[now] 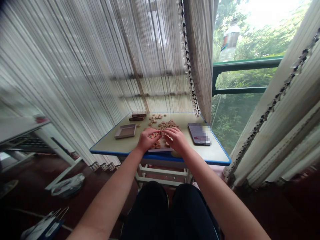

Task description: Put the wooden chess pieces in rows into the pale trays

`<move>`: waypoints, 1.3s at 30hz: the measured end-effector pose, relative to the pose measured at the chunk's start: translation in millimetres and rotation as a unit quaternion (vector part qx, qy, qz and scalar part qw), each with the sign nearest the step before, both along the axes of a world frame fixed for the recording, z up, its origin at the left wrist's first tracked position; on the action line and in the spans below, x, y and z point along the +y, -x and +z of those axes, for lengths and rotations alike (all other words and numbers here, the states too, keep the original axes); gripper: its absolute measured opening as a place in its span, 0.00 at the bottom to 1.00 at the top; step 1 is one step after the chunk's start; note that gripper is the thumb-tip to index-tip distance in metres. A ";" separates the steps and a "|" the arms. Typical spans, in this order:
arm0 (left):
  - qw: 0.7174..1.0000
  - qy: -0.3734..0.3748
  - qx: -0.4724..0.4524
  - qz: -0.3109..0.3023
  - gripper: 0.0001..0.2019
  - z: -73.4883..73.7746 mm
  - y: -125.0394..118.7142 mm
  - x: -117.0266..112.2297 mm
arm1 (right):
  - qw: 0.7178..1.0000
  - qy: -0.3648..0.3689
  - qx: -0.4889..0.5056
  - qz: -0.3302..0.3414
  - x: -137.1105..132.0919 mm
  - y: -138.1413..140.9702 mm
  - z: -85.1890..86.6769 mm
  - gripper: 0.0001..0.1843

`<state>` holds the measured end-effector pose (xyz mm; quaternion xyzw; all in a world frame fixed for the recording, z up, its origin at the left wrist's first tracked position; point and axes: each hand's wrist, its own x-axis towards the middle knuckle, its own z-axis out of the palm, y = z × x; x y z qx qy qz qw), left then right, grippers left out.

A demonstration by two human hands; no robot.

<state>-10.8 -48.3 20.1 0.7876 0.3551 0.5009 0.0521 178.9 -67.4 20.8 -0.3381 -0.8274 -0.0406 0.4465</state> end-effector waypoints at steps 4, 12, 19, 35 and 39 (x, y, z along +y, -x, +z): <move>0.999 0.004 -0.028 -0.028 0.11 0.7 0.4 -1.6 | 1.000 0.007 0.008 0.007 1.6 0.7 -1.8 0.13; 0.996 0.029 -0.053 -0.061 0.11 -0.9 4.0 -2.0 | 0.999 -0.028 0.031 0.022 1.8 0.9 -3.9 0.11; 0.994 0.062 -0.067 -0.064 0.11 0.8 2.4 -5.0 | 0.998 -0.019 0.047 0.032 -1.8 2.3 -0.4 0.10; 0.970 0.036 -0.167 0.174 0.13 -7.6 10.9 17.0 | 0.980 0.197 -0.003 -0.033 -2.8 -19.9 6.3 0.12; 0.965 0.056 -0.173 0.187 0.12 -8.8 10.6 22.4 | 0.972 0.231 -0.034 -0.016 -1.6 -21.6 3.1 0.12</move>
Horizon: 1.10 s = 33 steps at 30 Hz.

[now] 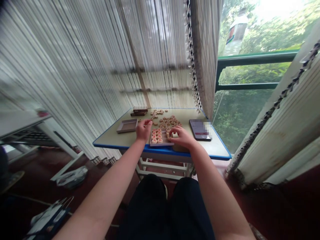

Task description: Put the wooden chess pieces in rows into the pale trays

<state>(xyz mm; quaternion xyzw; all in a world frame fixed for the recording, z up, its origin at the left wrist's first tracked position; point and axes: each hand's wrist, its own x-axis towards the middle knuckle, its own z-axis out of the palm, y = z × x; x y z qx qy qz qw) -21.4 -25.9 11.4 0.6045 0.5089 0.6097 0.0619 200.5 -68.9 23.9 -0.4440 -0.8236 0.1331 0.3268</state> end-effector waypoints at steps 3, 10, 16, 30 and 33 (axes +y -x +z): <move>1.000 0.014 -0.011 0.005 0.11 -0.6 0.7 3.3 | 1.000 0.002 -0.005 0.002 2.0 -0.2 -2.8 0.11; 0.999 0.012 -0.034 -0.002 0.10 -0.1 1.0 4.2 | 1.000 -0.007 0.003 0.019 5.5 -1.8 -6.3 0.14; 0.999 0.008 -0.032 -0.002 0.10 0.5 1.3 3.7 | 1.000 -0.012 0.014 0.015 3.9 -0.6 -6.2 0.14; 0.999 0.032 -0.040 0.019 0.10 2.3 1.5 4.8 | 0.999 -0.033 0.043 0.000 3.4 -1.7 -4.2 0.13; 0.998 0.036 -0.044 0.023 0.11 1.9 1.9 6.8 | 0.990 -0.070 0.091 -0.082 12.6 -4.9 -8.5 0.15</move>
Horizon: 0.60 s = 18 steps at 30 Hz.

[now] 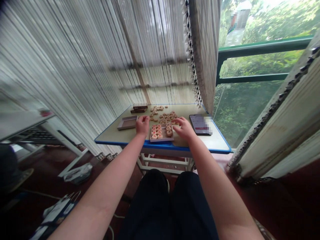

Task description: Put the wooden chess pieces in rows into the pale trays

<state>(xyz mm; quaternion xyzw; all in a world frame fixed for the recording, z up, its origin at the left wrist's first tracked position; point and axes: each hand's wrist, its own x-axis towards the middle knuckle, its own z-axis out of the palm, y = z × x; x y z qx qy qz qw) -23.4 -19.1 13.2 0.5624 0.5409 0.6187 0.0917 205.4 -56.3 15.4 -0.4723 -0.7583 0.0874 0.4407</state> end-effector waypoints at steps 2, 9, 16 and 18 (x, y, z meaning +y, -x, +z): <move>1.000 0.005 0.003 0.004 0.12 0.2 -0.1 0.2 | 0.996 -0.020 0.031 -0.084 11.7 -3.0 -5.9 0.18; 1.000 0.007 0.020 0.001 0.11 2.3 -1.4 -3.2 | 0.986 0.013 -0.065 -0.153 49.1 -4.2 -21.5 0.29; 0.999 0.010 0.036 -0.026 0.13 1.6 -1.6 -3.4 | 0.978 0.076 -0.122 -0.154 50.0 1.6 -22.5 0.28; 0.999 0.013 0.039 -0.027 0.14 2.1 -1.7 -4.2 | 0.977 0.043 -0.115 -0.172 48.6 -0.1 -22.0 0.26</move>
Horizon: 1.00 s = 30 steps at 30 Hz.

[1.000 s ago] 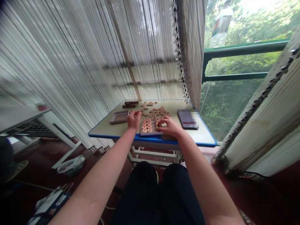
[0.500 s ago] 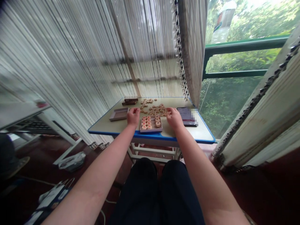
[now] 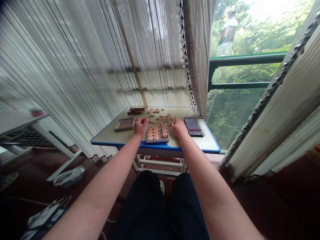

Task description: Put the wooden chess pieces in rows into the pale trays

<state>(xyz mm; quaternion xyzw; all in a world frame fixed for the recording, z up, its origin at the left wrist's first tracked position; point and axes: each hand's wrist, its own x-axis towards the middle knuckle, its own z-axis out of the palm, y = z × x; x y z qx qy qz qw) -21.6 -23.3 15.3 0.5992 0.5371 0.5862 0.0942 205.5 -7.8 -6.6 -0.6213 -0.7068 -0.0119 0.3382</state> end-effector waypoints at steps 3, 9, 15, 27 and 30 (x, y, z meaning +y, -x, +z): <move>1.000 0.008 0.001 -0.001 0.14 0.8 -0.2 -0.9 | 0.999 -0.019 -0.027 -0.017 -1.9 -2.5 0.8 0.21; 1.000 0.014 -0.008 0.006 0.14 -0.6 -0.4 0.8 | 0.998 -0.003 -0.057 -0.025 -6.7 -0.6 3.3 0.16; 1.000 0.020 -0.006 0.011 0.15 -1.4 -0.3 1.8 | 0.998 0.010 -0.039 -0.040 -10.0 -2.2 6.5 0.15; 0.999 0.031 0.010 -0.004 0.19 -3.6 1.4 2.3 | 0.997 0.034 0.001 -0.064 -5.0 -6.3 5.5 0.15; 0.999 0.030 0.012 -0.002 0.19 -4.5 1.7 3.1 | 0.997 0.037 0.003 -0.066 -4.3 -6.8 5.3 0.14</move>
